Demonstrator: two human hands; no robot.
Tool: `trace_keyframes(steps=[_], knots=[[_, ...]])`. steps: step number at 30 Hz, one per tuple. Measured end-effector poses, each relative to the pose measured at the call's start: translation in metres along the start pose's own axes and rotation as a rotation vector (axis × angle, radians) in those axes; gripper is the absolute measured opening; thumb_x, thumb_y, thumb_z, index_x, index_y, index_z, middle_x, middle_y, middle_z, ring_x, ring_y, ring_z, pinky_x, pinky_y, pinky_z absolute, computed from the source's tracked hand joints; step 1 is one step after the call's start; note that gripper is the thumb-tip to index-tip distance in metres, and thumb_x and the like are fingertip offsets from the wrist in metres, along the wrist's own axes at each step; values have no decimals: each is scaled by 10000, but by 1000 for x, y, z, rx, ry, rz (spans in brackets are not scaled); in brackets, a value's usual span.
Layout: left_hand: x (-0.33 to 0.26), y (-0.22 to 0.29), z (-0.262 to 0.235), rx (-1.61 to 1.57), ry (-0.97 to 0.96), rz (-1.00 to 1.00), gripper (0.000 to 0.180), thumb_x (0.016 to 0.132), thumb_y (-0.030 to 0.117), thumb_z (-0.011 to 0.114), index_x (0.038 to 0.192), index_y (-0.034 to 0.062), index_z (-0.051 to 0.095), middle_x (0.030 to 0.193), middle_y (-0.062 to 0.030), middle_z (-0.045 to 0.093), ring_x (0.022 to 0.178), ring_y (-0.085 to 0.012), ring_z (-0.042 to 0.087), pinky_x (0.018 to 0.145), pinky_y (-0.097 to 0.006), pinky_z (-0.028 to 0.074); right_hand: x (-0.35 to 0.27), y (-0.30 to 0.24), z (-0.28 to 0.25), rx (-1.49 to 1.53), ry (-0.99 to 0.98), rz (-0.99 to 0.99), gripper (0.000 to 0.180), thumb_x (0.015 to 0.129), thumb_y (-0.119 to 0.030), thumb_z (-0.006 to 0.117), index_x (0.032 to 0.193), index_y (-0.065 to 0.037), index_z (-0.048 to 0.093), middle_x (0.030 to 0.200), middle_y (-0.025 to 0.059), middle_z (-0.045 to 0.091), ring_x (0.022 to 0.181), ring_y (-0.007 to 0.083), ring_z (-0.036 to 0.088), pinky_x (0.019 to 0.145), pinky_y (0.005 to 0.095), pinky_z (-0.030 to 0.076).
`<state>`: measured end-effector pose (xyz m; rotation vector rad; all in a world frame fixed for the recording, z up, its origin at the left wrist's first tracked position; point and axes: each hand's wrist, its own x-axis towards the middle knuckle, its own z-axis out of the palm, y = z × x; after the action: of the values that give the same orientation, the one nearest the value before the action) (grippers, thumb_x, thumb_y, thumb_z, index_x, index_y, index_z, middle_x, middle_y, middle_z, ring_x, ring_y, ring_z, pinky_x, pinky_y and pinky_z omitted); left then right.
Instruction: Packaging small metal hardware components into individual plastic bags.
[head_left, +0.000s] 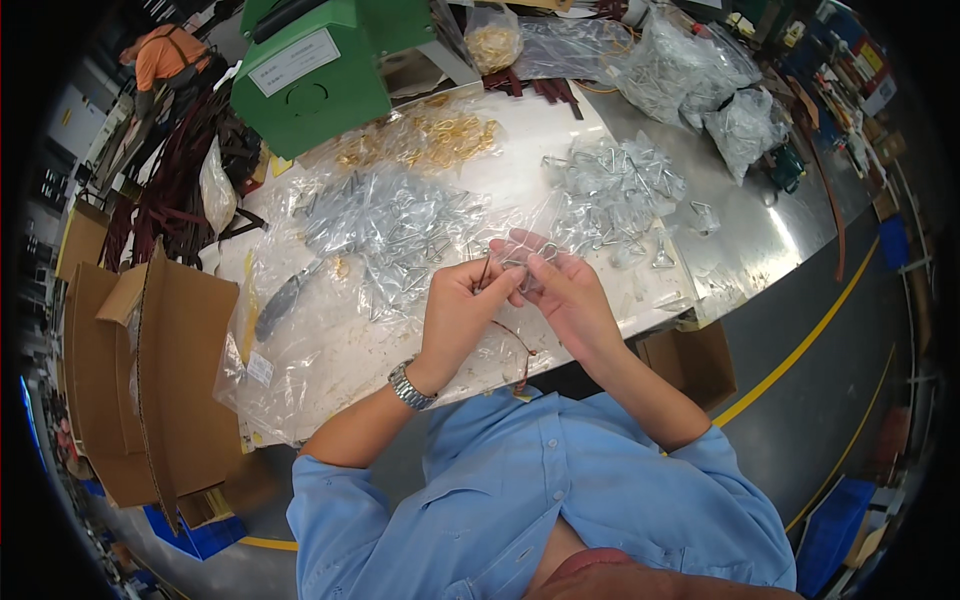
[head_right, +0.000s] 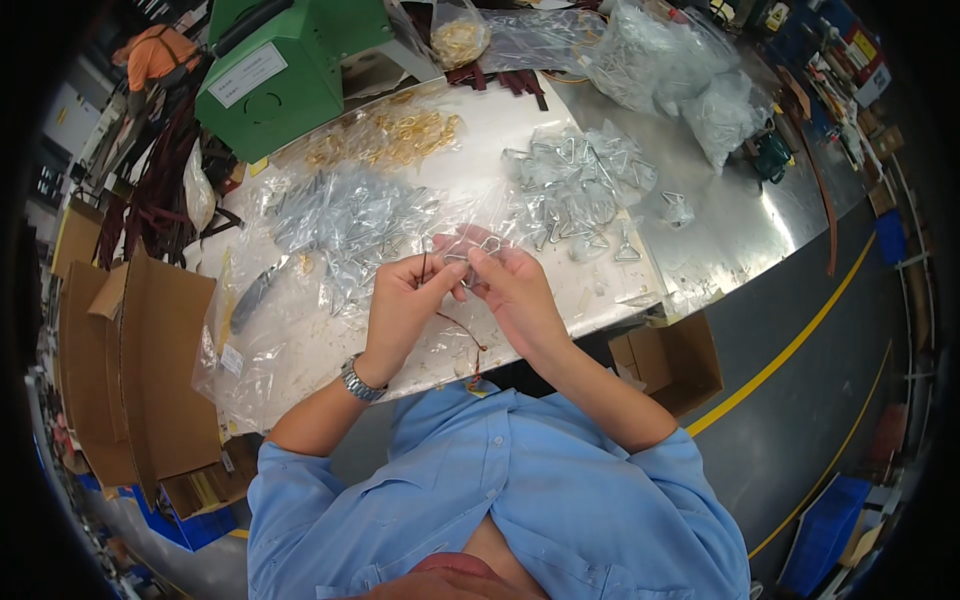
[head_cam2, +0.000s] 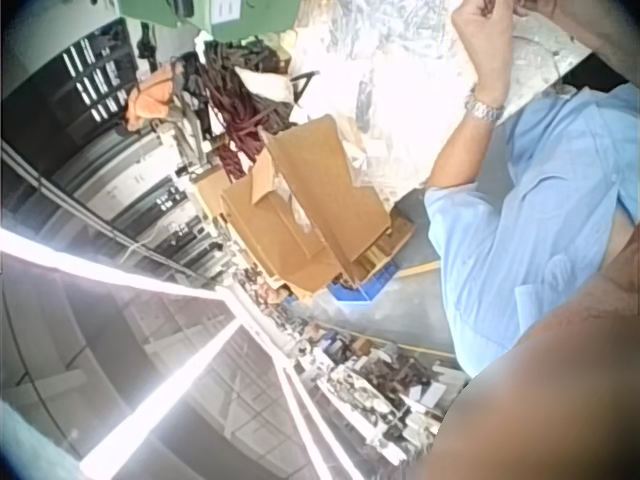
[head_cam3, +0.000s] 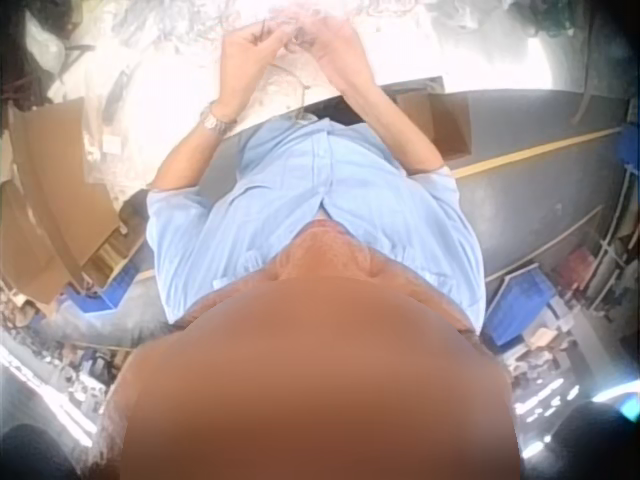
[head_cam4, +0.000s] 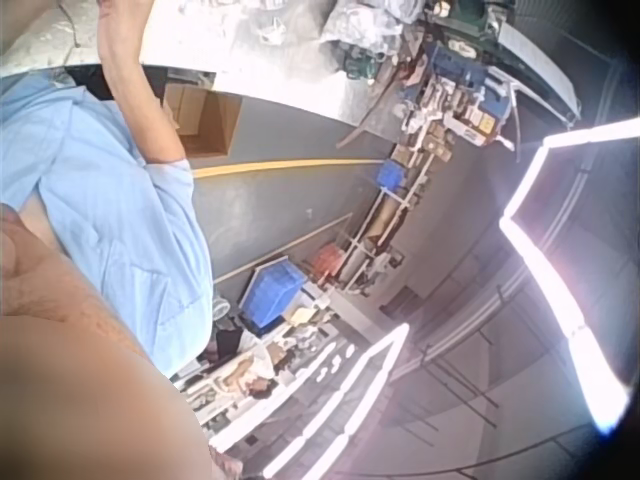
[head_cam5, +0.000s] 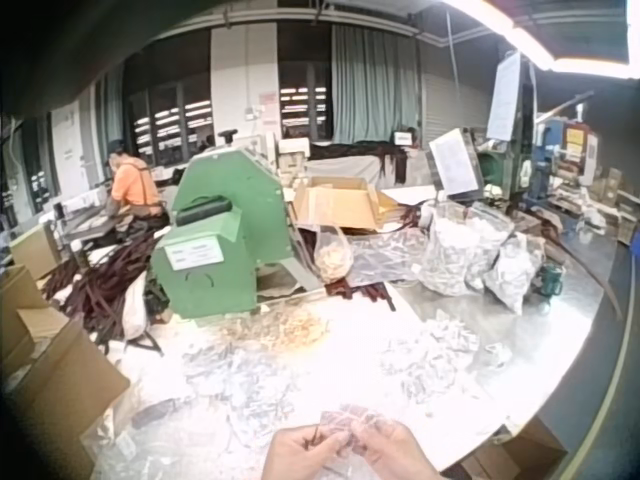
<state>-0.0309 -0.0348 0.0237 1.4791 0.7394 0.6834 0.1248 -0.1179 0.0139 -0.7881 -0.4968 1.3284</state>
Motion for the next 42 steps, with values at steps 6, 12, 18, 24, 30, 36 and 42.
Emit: trace_keyframes(steps=[6, 12, 18, 24, 30, 36, 42], knots=[[15, 23, -30, 160, -246, -48, 173, 992, 154, 732, 917, 6, 782, 722, 32, 675, 644, 7, 476, 568, -206, 352, 1, -17, -9, -111, -42, -45, 525, 1082, -195, 613, 1532, 14, 443, 1319, 219, 693, 1166, 238, 702, 1002, 396, 568], [17, 25, -33, -137, -316, -83, 228, 997, 121, 711, 1183, -9, 728, 751, 37, 649, 628, 4, 524, 530, -173, 347, -4, -39, -13, -202, -290, 241, 631, 1056, -227, 659, 1561, 16, 370, 1202, 229, 718, 990, 251, 745, 767, 389, 658], [14, 11, -22, -123, -377, -162, 130, 984, 108, 736, 933, 14, 664, 725, 32, 618, 593, -23, 556, 538, -198, 450, -2, -23, -19, -221, -491, 449, 577, 1060, -194, 649, 1540, 18, 408, 1194, 226, 716, 999, 248, 750, 787, 346, 654], [7, 0, -14, 175, -102, 108, 119, 974, 101, 742, 927, 18, 671, 742, 48, 596, 648, -21, 556, 549, -201, 412, -14, -25, -12, -164, -127, 349, 324, 1055, -141, 622, 1314, 52, 609, 1114, 163, 740, 912, 205, 748, 812, 356, 624], [9, 6, -10, -76, -91, -3, 119, 981, 99, 701, 1070, 24, 728, 731, 59, 581, 612, 1, 470, 535, -190, 332, -23, -11, 2, -1165, -119, -99, 186, 1053, -133, 638, 1074, 41, 702, 813, 41, 633, 682, 89, 598, 640, 283, 505], [25, 16, -55, -420, -171, -114, 230, 1031, 113, 618, 1227, 30, 705, 836, 50, 622, 662, 7, 454, 564, -183, 318, -25, -47, -14, -812, -193, 84, 223, 1079, -157, 602, 1082, 35, 715, 827, 11, 636, 684, 70, 597, 653, 244, 504], [21, 12, -46, 101, -640, -19, 391, 1076, 128, 557, 1449, 32, 626, 922, -11, 713, 794, -82, 547, 744, -259, 486, -32, -59, -24, -643, -353, 237, 248, 1095, -183, 577, 1070, 26, 707, 813, 1, 624, 673, 61, 576, 653, 234, 488]])
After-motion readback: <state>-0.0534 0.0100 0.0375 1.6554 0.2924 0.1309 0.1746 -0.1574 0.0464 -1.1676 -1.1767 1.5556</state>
